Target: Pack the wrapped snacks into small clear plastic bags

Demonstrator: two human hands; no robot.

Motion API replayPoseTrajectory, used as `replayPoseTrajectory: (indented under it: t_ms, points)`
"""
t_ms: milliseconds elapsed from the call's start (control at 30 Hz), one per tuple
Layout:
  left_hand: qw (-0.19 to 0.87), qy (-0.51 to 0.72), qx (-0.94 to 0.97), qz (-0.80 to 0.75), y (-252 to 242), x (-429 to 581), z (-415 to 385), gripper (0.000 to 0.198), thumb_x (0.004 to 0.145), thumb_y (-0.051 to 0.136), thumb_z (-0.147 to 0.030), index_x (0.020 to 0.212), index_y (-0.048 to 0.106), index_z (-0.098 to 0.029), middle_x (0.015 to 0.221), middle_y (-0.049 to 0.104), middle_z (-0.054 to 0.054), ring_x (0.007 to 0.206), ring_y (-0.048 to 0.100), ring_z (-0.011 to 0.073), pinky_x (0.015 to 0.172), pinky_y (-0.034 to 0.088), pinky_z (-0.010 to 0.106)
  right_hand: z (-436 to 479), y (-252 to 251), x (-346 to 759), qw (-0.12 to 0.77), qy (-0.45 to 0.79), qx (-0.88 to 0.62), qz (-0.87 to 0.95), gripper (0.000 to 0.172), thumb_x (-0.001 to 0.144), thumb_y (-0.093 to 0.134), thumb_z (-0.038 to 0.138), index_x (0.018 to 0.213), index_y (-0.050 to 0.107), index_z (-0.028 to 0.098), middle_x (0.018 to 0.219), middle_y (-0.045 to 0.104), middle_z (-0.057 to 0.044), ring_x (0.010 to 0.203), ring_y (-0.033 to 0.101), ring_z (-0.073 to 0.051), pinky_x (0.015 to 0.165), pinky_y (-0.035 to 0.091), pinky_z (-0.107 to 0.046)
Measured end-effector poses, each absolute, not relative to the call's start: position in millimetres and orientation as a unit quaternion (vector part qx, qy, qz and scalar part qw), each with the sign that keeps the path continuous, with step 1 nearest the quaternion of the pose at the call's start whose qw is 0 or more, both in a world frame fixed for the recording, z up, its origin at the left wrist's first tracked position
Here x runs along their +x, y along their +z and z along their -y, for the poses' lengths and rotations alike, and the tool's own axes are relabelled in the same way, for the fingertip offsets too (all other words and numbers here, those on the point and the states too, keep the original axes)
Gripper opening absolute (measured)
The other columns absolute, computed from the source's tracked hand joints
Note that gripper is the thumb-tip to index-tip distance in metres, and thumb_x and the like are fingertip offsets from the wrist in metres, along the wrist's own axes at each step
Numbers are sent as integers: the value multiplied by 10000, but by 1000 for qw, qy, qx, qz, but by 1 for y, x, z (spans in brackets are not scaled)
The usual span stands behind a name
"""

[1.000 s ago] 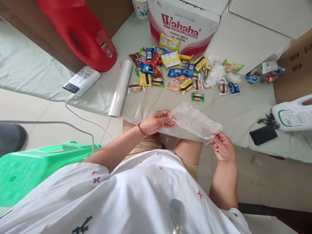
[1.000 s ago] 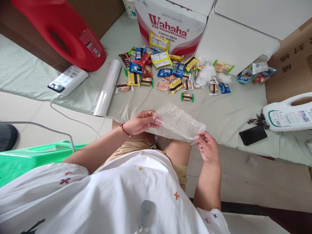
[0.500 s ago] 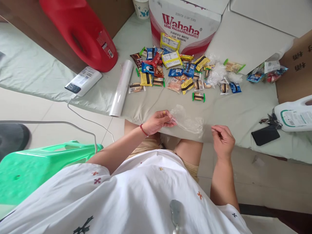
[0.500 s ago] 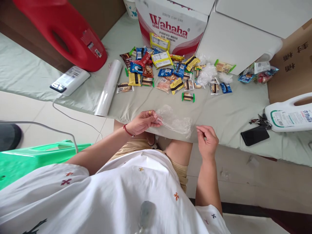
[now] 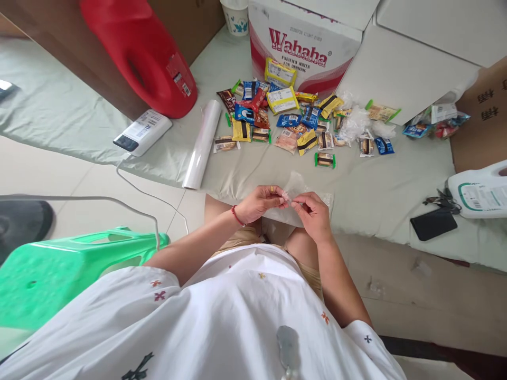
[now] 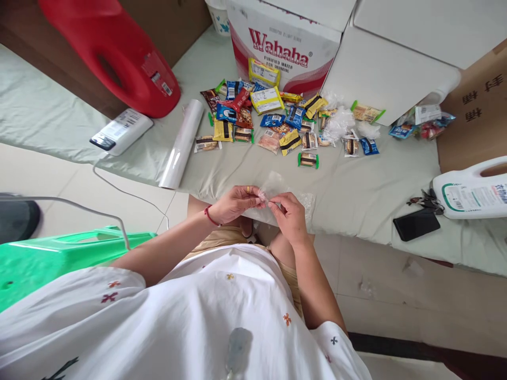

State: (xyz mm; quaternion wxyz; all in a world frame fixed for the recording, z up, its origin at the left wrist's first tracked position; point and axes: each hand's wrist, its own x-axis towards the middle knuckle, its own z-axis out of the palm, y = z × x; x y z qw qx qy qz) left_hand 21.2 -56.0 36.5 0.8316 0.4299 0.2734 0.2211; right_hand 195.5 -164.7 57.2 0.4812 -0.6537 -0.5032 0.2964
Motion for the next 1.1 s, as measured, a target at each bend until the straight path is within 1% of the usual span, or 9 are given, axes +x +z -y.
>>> replayPoseTrajectory:
  t_ms: [233, 400, 500, 600, 767, 867, 967, 1033, 1100]
  points:
    - [799, 207, 483, -291, 37, 16, 54, 349, 726, 899, -408, 890, 755, -136, 841, 719, 40, 793, 664, 138, 797, 506, 265, 167, 49, 207, 533, 372, -642, 406, 263, 874, 757, 495, 854, 717, 236, 807, 631, 7, 703, 515, -126, 683, 444, -262]
    - [843, 245, 389, -280, 40, 15, 52, 310, 667, 895, -338, 765, 677, -140, 962, 720, 56, 884, 711, 165, 841, 550, 289, 170, 58, 213, 633, 362, -609, 312, 368, 832, 787, 559, 885, 622, 234, 1026, 677, -26, 943, 639, -159, 742, 533, -261]
    - [866, 247, 317, -296, 46, 13, 49, 337, 655, 884, -321, 743, 608, -149, 927, 707, 44, 870, 748, 196, 833, 592, 339, 173, 64, 216, 651, 335, -629, 261, 415, 853, 754, 600, 923, 546, 248, 889, 665, 13, 711, 648, -114, 535, 481, -205]
    - [847, 263, 305, -347, 48, 10, 41, 315, 683, 838, -298, 759, 564, -163, 815, 682, 10, 726, 726, 148, 734, 591, 296, 174, 63, 222, 637, 309, -665, 239, 443, 857, 735, 623, 931, 502, 254, 716, 595, 80, 436, 487, -54, 365, 325, -173]
    - [744, 280, 416, -442, 42, 9, 15, 167, 707, 718, -177, 730, 553, -166, 605, 574, -38, 520, 568, 73, 553, 464, 191, 166, 49, 243, 619, 329, -679, 218, 448, 790, 799, 562, 895, 502, 243, 631, 541, 108, 378, 431, -41, 318, 246, -167]
    - [662, 301, 483, -488, 44, 14, 5, 175, 712, 704, -124, 818, 571, -165, 697, 590, -42, 524, 573, 66, 528, 433, 187, 157, 42, 249, 607, 341, -684, 219, 440, 776, 802, 538, 875, 496, 239, 630, 544, 108, 381, 435, -38, 329, 255, -165]
    - [605, 356, 472, -533, 52, 20, 10, 246, 799, 717, -236, 946, 523, -200, 842, 620, -41, 508, 587, 66, 506, 440, 204, 149, 40, 245, 615, 331, -681, 221, 423, 787, 783, 526, 882, 486, 240, 642, 545, 108, 389, 445, -42, 339, 273, -173]
    - [604, 358, 453, -549, 57, 19, 25, 255, 880, 676, -382, 896, 489, -210, 767, 600, -47, 443, 537, 64, 449, 379, 203, 146, 39, 238, 629, 313, -679, 215, 410, 797, 763, 524, 887, 477, 243, 643, 542, 109, 388, 443, -46, 338, 277, -183]
    - [658, 300, 427, -542, 60, 16, 47, 394, 932, 585, -551, 783, 467, -206, 629, 564, -36, 396, 491, 72, 409, 296, 205, 144, 39, 231, 646, 292, -676, 202, 392, 808, 741, 516, 891, 467, 248, 645, 539, 111, 387, 439, -50, 335, 277, -190]
